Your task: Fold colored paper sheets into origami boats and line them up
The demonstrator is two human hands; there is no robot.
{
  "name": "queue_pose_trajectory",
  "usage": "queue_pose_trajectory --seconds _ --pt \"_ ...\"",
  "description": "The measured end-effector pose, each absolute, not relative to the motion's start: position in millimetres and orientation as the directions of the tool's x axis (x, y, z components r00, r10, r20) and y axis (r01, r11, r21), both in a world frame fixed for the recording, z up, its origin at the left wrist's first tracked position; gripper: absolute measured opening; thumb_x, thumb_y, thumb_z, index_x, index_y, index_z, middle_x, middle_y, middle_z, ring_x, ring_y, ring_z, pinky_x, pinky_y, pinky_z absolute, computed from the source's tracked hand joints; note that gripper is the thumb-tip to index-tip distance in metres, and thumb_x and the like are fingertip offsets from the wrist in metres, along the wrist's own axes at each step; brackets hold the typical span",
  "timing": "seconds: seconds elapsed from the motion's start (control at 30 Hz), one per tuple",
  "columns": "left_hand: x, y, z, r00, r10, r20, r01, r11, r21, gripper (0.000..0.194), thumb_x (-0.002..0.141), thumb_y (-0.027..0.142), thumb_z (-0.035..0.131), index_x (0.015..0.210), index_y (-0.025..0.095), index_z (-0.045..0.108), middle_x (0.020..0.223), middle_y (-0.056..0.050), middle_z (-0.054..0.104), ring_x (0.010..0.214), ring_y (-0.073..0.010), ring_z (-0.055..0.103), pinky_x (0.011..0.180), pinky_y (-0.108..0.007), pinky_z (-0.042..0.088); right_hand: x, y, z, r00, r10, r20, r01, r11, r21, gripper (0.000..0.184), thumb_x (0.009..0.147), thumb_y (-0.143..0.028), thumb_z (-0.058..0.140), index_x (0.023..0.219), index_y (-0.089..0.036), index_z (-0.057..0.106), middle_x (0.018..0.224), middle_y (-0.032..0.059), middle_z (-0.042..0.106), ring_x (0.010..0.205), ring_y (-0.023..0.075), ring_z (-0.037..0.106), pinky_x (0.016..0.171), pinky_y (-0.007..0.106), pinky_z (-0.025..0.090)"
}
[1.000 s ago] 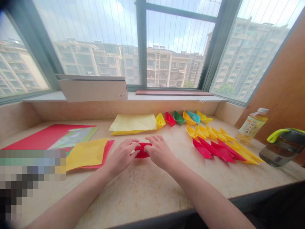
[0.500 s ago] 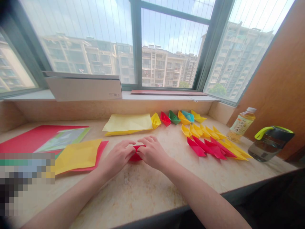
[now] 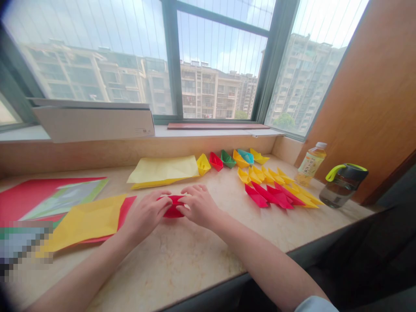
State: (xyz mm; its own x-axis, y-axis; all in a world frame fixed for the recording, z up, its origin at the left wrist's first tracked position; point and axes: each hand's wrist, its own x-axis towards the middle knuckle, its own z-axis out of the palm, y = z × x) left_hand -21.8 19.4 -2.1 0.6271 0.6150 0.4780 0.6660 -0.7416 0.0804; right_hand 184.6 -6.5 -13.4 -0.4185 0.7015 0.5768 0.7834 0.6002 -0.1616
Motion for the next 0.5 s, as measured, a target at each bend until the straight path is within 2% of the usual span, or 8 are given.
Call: queue_pose_trajectory --seconds 0.1,0.2,0.27,0.43,0.5 --pt "-23.4 23.5 -4.5 0.583 0.596 0.553 0.674 -0.735 0.081 0.019 0.092 0.022 0.053 0.102 0.019 0.069 0.119 -0.013 0.064 0.11 -0.0287 0.06 0.095 -0.045 0.05 187.2 -4.0 -10.4 -0.386 0.756 0.528 0.829 0.536 -0.161 0.014 0.091 -0.03 0.063 0.09 -0.024 0.075 0.104 0.0029 0.069 0.098 0.0178 0.057 0.094 0.036 0.035" --pt "-22.5 21.8 -3.9 0.528 0.565 0.634 0.675 -0.732 0.091 0.029 0.093 0.029 0.053 0.118 0.017 0.063 0.129 -0.015 0.058 0.122 -0.0297 0.053 0.103 -0.046 0.045 194.0 0.2 -4.0 -0.282 0.859 0.427 0.92 0.368 -0.133 0.019 0.094 -0.031 0.058 0.086 -0.025 0.075 0.105 0.001 0.069 0.098 0.0159 0.057 0.095 0.034 0.034" --pt "-21.4 18.8 -3.1 0.518 0.558 0.648 0.671 -0.735 0.097 0.026 0.095 0.028 0.05 0.114 0.018 0.064 0.132 -0.014 0.055 0.125 -0.0291 0.051 0.105 -0.046 0.043 204.7 3.9 1.5 -0.16 0.906 0.392 0.967 0.224 -0.124 0.022 0.095 -0.028 0.054 0.088 -0.024 0.075 0.106 0.0025 0.069 0.101 0.0174 0.057 0.095 0.035 0.033" --pt "-19.2 14.1 -6.3 0.538 0.592 0.6 0.636 -0.752 0.172 0.021 0.094 0.026 0.049 0.095 0.019 0.068 0.128 -0.013 0.057 0.12 -0.028 0.055 0.101 -0.046 0.047 248.2 13.8 12.1 0.156 0.933 0.324 0.986 -0.13 -0.101 0.024 0.09 -0.02 0.051 0.095 -0.013 0.074 0.105 0.0172 0.068 0.104 0.0298 0.057 0.089 0.043 0.037" --pt "-18.4 13.9 -8.0 0.546 0.601 0.583 0.62 -0.758 0.201 0.022 0.094 0.026 0.048 0.092 0.019 0.068 0.127 -0.013 0.058 0.118 -0.028 0.056 0.1 -0.047 0.048 264.5 17.1 14.6 0.269 0.92 0.286 0.963 -0.254 -0.09 0.026 0.089 -0.02 0.051 0.098 -0.01 0.073 0.105 0.0201 0.068 0.106 0.0335 0.057 0.089 0.047 0.037"
